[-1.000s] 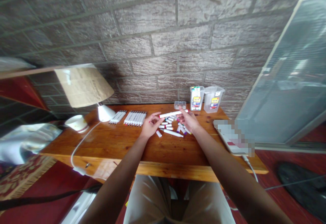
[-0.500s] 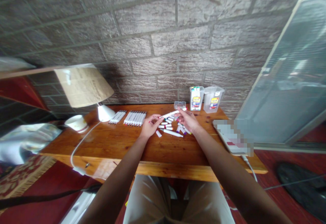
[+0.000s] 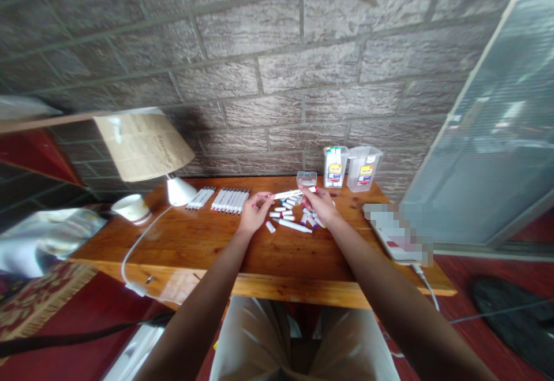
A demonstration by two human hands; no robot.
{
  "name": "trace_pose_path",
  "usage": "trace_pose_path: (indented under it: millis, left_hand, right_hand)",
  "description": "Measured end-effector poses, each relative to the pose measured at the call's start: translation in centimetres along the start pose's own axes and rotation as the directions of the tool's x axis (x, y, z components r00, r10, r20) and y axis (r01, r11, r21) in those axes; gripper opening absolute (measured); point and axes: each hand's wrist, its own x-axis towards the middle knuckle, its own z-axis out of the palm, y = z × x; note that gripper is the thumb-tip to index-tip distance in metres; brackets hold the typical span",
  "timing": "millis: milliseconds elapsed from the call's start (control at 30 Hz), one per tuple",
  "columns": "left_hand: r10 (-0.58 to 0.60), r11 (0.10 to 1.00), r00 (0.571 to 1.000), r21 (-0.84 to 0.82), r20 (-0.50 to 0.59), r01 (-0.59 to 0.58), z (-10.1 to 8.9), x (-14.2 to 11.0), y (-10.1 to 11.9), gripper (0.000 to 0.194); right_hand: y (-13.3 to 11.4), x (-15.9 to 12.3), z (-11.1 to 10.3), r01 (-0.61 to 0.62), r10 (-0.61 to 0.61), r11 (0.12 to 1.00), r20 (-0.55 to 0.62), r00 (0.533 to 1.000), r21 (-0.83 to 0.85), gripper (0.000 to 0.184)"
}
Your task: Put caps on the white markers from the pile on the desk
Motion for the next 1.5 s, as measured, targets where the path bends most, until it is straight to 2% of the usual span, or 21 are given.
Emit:
trace_pose_path:
  millis: [200,300,367,433,500,567,600,633,700,767,833,933,1033,1167,1300,1367,1500]
  left_hand:
    - [0.001,1.0,1.0,0.015,-0.021,-0.001,0.0,0.0,0.3,0.031]
    - [0.004,1.0,0.998,-0.008,-0.061,-0.005,-0.1,0.1,0.2,0.032]
    - [0.001,0.999,0.997,-0.035,-0.08,-0.004,-0.1,0.2,0.1,0.034]
    - [-0.011,0.999,0.997,-0.038,-0.074,0.008,-0.2,0.2,0.1,0.035]
    - [-0.006,0.999,0.998,-0.033,-0.06,0.004,-0.2,0.2,0.1,0.036]
    - [0.006,0.999,0.999,-0.038,-0.047,-0.008,-0.2,0.1,0.2,0.039]
    - [0.01,0.999,0.999,-0.041,-0.041,-0.011,-0.2,0.0,0.2,0.042]
    - [0.012,0.999,0.999,-0.043,-0.037,-0.013,-0.2,-0.1,0.2,0.045]
    - [0.011,0.999,0.999,-0.039,-0.034,-0.013,-0.2,-0.2,0.1,0.047]
    - [0.014,1.0,0.999,-0.017,-0.031,-0.015,-0.2,-0.2,0.0,0.046]
    - [0.021,1.0,1.0,0.019,-0.018,-0.02,-0.2,-0.2,0.1,0.043]
    - [0.022,0.998,1.0,0.064,0.004,-0.022,-0.2,-0.2,0.5,0.039]
    - [0.008,0.997,1.0,0.08,0.008,-0.008,-0.2,-0.1,0.9,0.037]
    - [-0.007,0.997,1.0,0.075,0.016,0.006,-0.2,-0.1,1.0,0.038]
    - [0.001,0.997,1.0,0.076,0.016,-0.002,-0.2,-0.2,0.7,0.036]
    - [-0.003,0.997,1.0,0.076,0.024,0.001,-0.2,-0.2,0.5,0.035]
    - [-0.025,0.997,0.999,0.08,0.043,0.021,-0.2,-0.2,0.3,0.034]
  right_hand:
    - [0.1,0.2,-0.3,0.022,-0.025,0.998,0.066,0.998,0.053,0.032]
    - [0.1,0.1,-0.6,0.076,-0.066,0.995,0.157,0.985,-0.061,0.031]
    - [0.3,-0.1,-0.8,0.163,-0.122,0.974,0.241,0.963,-0.159,0.03]
    - [0.5,-0.3,-1.0,0.292,-0.191,0.912,0.332,0.924,-0.289,0.026]
    - [0.8,-0.4,-1.1,0.421,-0.228,0.794,0.426,0.876,-0.44,0.02]
    - [0.9,-0.6,-1.0,0.527,-0.274,0.684,0.491,0.827,-0.505,0.019]
    - [0.9,-0.6,-1.0,0.554,-0.288,0.658,0.51,0.81,-0.509,0.02]
    - [0.9,-0.6,-1.0,0.564,-0.305,0.653,0.505,0.807,-0.506,0.021]
    - [0.5,-0.2,-1.0,0.535,-0.352,0.692,0.42,0.837,-0.485,0.021]
    - [-0.4,0.6,-1.5,0.481,-0.407,0.757,0.257,0.876,-0.441,0.022]
    - [-2.0,2.1,-2.4,0.455,-0.452,0.797,0.107,0.886,-0.397,0.025]
    - [-5.4,4.9,-4.7,0.461,-0.545,0.746,-0.043,0.837,-0.481,0.03]
    - [-9.0,7.4,-7.3,0.405,-0.584,0.714,-0.166,0.795,-0.572,0.034]
    - [-11.9,9.4,-9.3,0.247,-0.554,0.633,-0.207,0.806,-0.734,0.032]
    - [-12.1,10.1,-9.4,0.032,-0.436,0.457,-0.193,0.879,-0.889,0.022]
    - [-11.7,10.3,-9.0,-0.002,-0.395,0.408,-0.179,0.901,-0.913,0.018]
    - [-11.0,10.8,-8.3,-0.013,-0.363,0.394,-0.168,0.917,-0.919,0.018]
